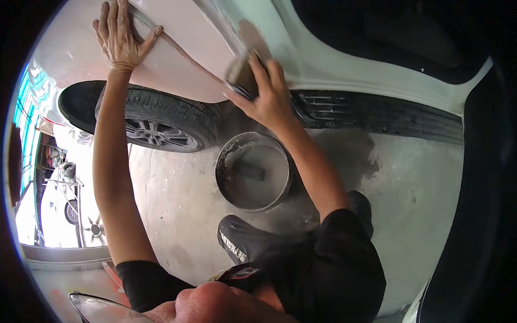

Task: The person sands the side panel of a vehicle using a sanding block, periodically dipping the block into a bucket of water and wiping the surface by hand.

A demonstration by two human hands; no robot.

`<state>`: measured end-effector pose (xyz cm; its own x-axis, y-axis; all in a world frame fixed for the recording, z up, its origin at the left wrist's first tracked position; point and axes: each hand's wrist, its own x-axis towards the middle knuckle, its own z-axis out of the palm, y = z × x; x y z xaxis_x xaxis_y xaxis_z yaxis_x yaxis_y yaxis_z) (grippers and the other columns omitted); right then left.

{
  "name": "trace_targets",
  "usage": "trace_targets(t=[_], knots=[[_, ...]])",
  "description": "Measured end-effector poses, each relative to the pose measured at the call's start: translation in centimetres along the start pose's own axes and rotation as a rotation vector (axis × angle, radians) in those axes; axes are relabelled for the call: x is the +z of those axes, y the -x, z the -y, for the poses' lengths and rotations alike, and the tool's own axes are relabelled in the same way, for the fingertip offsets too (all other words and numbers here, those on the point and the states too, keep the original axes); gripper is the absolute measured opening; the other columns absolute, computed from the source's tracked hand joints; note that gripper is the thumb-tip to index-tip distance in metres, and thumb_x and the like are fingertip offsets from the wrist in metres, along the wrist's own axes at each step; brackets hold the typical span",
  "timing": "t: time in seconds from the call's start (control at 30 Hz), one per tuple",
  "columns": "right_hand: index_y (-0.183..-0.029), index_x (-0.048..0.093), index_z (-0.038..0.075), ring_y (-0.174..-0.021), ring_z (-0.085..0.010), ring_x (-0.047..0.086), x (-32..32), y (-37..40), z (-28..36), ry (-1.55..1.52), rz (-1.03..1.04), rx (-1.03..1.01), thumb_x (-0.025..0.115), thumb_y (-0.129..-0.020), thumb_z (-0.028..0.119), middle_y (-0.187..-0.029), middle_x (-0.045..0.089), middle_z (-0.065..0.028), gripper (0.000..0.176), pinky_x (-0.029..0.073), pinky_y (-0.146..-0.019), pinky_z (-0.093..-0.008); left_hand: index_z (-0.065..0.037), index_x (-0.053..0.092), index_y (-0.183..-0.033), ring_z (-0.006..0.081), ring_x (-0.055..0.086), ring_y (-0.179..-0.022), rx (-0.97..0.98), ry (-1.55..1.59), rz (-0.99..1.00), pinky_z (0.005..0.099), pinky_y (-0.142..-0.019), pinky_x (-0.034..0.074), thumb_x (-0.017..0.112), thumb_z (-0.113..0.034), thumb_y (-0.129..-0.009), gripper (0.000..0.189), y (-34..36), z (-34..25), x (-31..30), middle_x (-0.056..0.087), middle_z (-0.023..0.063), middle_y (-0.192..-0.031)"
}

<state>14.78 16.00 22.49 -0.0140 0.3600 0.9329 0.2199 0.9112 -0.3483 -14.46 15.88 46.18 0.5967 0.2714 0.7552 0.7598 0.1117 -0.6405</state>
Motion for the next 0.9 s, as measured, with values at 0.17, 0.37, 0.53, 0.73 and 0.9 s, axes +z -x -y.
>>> trace_targets(t=[0.17, 0.37, 0.53, 0.73, 0.9], knots=[[-0.138, 0.056, -0.009, -0.105, -0.0415, 0.06, 0.9, -7.1, 3.2, 0.05, -0.03, 0.004, 0.089, -0.079, 0.041, -0.119, 0.056, -0.0254, 0.084, 0.054, -0.083, -0.0498, -0.005, 0.017, -0.166, 0.0403, 0.014, -0.159, -0.045, 0.012, 0.06, 0.0634, -0.127, 0.008, 0.045, -0.081, -0.09, 0.111, -0.2, -0.4, -0.8, 0.023, 0.0206, -0.17], [-0.136, 0.057, -0.011, -0.105, -0.0421, 0.059, 1.1, -3.5, 3.0, 0.025, -0.065, 0.066, 0.088, -0.081, 0.038, -0.117, 0.056, -0.0244, 0.08, 0.053, -0.087, -0.051, -0.005, 0.02, -0.166, 0.0412, 0.015, -0.159, -0.034, 0.016, 0.061, 0.0632, -0.126, 0.01, 0.044, -0.079, -0.091, 0.108, 0.4, -0.2, -0.7, 0.025, 0.0208, -0.17], [-0.135, 0.058, -0.01, -0.105, -0.0391, 0.061, -0.6, 10.5, -3.1, -0.09, 0.065, 0.425, 0.081, -0.088, 0.03, -0.114, 0.06, -0.0231, 0.066, 0.052, -0.091, -0.0462, -0.005, 0.016, -0.166, 0.0389, 0.008, -0.16, -0.037, -0.051, 0.151, 0.0621, -0.127, 0.006, 0.04, -0.077, -0.095, 0.104, 2.5, -0.9, 0.4, 0.016, 0.0202, -0.173], [-0.133, 0.062, -0.002, -0.109, -0.0244, 0.066, -4.2, 21.9, -4.6, -0.569, -0.056, 1.365, 0.059, -0.103, 0.048, -0.127, 0.065, -0.0152, 0.059, 0.052, -0.092, -0.0375, -0.011, 0.007, -0.168, 0.0342, -0.002, -0.162, -0.215, -0.071, 0.214, 0.0622, -0.127, -0.002, 0.034, -0.068, -0.1, 0.093, 7.0, -4.6, 0.9, 0.001, 0.0144, -0.176], [-0.142, 0.056, -0.003, -0.119, -0.0224, 0.061, -4.1, 29.2, -5.2, -1.025, -0.282, 1.846, 0.054, -0.1, 0.063, -0.129, 0.064, -0.0132, 0.078, 0.049, -0.101, -0.0369, -0.005, 0.021, -0.165, 0.0476, 0.016, -0.157, -0.375, 0.422, 0.303, 0.0689, -0.123, 0.009, 0.069, -0.051, -0.093, 0.098, 19.4, -18.8, 0.7, 0.023, 0.0237, -0.169]])
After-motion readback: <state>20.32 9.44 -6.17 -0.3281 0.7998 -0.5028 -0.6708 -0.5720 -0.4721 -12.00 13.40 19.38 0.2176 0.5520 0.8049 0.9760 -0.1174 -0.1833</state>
